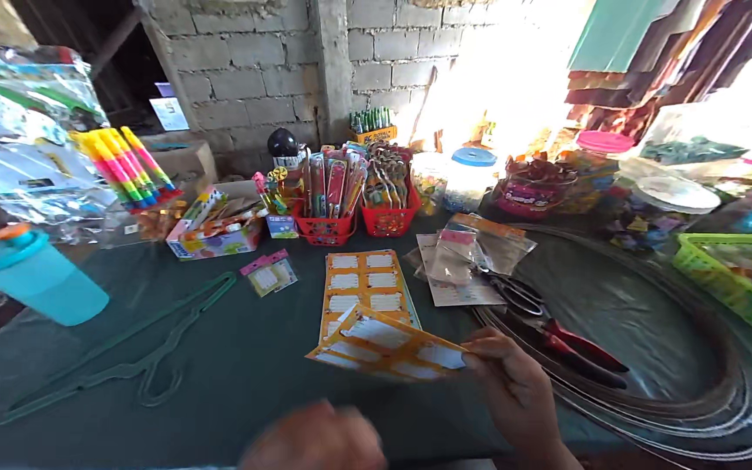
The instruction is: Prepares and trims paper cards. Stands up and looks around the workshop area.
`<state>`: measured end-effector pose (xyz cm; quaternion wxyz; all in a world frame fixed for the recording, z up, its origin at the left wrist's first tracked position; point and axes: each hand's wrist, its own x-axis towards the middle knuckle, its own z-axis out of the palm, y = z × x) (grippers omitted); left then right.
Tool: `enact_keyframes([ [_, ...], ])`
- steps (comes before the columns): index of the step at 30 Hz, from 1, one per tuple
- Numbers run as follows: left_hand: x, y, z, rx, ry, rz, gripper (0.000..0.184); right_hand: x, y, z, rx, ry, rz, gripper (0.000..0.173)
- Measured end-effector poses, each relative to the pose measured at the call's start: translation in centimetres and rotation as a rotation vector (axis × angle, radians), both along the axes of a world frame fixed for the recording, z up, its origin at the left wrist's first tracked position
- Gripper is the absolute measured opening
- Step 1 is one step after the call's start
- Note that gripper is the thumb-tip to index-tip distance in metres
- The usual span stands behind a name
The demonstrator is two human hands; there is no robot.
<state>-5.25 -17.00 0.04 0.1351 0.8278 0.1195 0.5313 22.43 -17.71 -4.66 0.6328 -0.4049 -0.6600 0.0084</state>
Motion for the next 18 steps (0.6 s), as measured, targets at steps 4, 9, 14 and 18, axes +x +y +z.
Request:
enact_keyframes([
  [4,-0.3,5.7,-3.1,-0.132,0.029,0.503,0.046,-1.9,0.5,-0.2,0.074,-0.037,-0.011,0.014],
  [9,0.2,4.8,-3.1,-0.382,-0.133,0.336,0.054,-3.0,0.9,-0.4,0.337,-0.328,-0.268,0.008],
  [14,-0.3,3.3,-0.6,-0.583,-0.265,0.058,0.044,-3.1,0.9,-0.8,0.428,-0.562,-0.374,0.007],
  [18,0.0,4.7,-0.9,-0.532,-0.360,0.078,0.017,-2.7,2.0,-1.1,0.218,-0.270,-0.188,0.032],
])
